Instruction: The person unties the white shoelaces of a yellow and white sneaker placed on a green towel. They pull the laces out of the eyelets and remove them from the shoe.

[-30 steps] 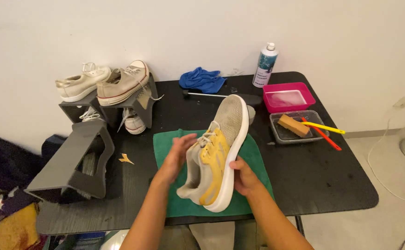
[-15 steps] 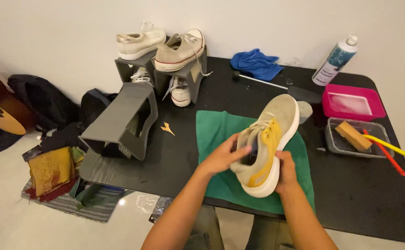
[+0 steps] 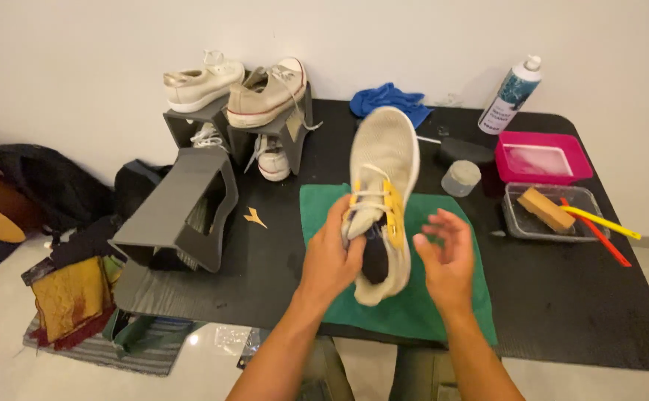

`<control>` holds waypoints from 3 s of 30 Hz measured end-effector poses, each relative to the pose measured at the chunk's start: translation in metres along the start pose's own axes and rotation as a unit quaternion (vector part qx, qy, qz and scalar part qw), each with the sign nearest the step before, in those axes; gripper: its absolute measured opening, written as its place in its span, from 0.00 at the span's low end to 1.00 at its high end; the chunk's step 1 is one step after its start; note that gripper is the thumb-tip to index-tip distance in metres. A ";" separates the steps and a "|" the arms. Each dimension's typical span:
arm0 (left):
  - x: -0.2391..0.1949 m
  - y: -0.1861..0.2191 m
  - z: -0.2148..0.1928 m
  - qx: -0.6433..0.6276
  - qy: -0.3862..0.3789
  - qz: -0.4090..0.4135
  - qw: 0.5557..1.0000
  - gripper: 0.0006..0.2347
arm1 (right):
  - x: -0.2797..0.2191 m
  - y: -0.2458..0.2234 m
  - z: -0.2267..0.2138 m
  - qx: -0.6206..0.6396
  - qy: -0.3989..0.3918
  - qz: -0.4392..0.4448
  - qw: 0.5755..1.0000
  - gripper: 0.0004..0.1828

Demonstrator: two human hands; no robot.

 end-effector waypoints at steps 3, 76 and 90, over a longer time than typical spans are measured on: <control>-0.006 0.014 0.002 0.044 0.036 0.066 0.996 0.23 | -0.007 -0.048 0.010 -0.049 -0.104 -0.067 0.991 0.44; 0.005 -0.030 0.012 -0.031 -0.184 -0.028 0.982 0.15 | 0.034 -0.009 -0.039 -0.118 -0.246 0.125 0.954 0.17; 0.002 -0.035 0.013 -0.109 -0.165 -0.137 0.971 0.18 | 0.043 -0.025 -0.020 -0.278 -0.397 -0.142 0.863 0.18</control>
Point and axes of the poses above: each hand's wrist, its own x-axis towards the middle knuckle, its own z-axis out of the palm, y = z × x, the point moved 2 cm from there along x, towards the middle knuckle, and after that the axes turned 6 degrees about -z, right-handed, at the moved point
